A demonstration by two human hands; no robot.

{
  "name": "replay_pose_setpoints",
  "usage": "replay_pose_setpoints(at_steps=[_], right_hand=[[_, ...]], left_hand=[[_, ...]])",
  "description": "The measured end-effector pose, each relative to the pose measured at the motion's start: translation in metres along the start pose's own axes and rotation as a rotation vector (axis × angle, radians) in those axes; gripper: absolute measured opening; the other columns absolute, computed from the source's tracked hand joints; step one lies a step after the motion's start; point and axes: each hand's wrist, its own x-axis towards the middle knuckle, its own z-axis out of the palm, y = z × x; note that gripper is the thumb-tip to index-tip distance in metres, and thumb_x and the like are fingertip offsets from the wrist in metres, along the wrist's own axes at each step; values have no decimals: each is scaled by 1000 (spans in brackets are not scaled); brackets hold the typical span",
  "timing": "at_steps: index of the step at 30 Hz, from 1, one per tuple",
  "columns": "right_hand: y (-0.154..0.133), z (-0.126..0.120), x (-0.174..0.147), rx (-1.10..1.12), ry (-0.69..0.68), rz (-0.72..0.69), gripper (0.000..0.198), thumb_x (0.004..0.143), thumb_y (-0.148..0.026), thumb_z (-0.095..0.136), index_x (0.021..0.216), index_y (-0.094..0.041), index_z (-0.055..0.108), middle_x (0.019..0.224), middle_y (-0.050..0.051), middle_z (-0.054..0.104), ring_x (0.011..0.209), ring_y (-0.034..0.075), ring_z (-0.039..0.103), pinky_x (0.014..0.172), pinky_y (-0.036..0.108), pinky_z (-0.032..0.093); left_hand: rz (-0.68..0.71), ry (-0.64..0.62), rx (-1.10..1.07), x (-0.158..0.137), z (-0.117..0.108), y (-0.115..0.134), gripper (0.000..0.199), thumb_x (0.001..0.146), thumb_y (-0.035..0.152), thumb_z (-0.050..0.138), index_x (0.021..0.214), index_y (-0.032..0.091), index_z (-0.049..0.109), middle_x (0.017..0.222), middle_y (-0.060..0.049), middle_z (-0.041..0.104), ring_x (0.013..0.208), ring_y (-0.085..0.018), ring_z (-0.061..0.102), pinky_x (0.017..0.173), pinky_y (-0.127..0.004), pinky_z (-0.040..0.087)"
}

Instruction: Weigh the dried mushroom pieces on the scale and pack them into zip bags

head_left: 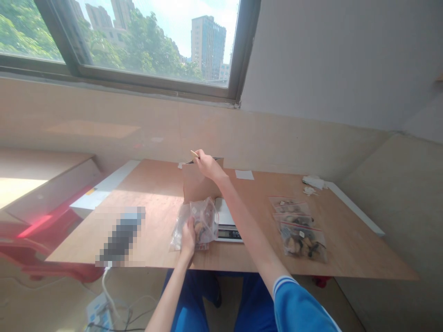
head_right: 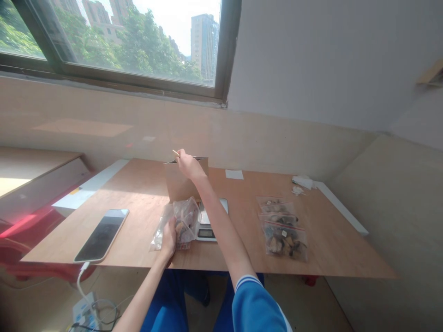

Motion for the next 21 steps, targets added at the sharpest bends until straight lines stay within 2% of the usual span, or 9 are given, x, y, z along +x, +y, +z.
replay_pose_setpoints(at_steps=[4,8,12,14,16,18,21], right_hand=[[4,-5,0,-60,53,42,17,88,-16,32,101,-16,44,77,9,63,70,21,57,68,30,38],[14,-9,-3,-129,56,4,19,87,-14,34,85,-14,53,87,14,61,85,23,54,77,34,38],[11,-13,-26,55,194,-108,21,86,-17,36,88,-16,57,95,9,58,95,19,49,87,32,36],[7,-16,-48,199,218,-91,22,84,-17,37,89,-18,58,94,6,58,93,17,51,85,30,38],[4,-17,-74,360,138,-6,22,83,-20,37,87,-19,59,87,2,60,82,14,55,76,27,42],[5,-15,-100,508,-25,109,23,83,-23,38,86,-19,60,73,-1,60,68,12,56,65,24,43],[8,-4,-133,589,-239,212,22,79,-22,41,80,-18,63,65,-1,61,60,12,56,57,23,42]], left_hand=[[33,-10,-13,1,1,-1,35,79,47,42,74,17,59,80,-6,63,87,-21,58,85,-34,41],[38,-4,-34,0,1,1,34,79,47,43,73,18,58,81,-6,63,90,-21,57,86,-34,41],[25,-1,-51,-2,0,6,36,79,49,42,76,18,60,81,-6,63,88,-22,58,86,-35,42],[14,6,-63,-4,0,8,39,80,51,40,77,18,61,81,-6,64,86,-22,59,85,-35,43],[0,13,-79,-5,-1,9,41,80,52,38,79,19,62,81,-7,65,85,-22,60,83,-35,45],[-15,23,-95,-6,-2,7,42,80,53,39,82,19,62,81,-7,65,85,-23,61,80,-36,47],[-19,78,-113,-6,-3,2,39,78,51,44,87,17,62,88,-10,66,92,-24,60,83,-37,47]])
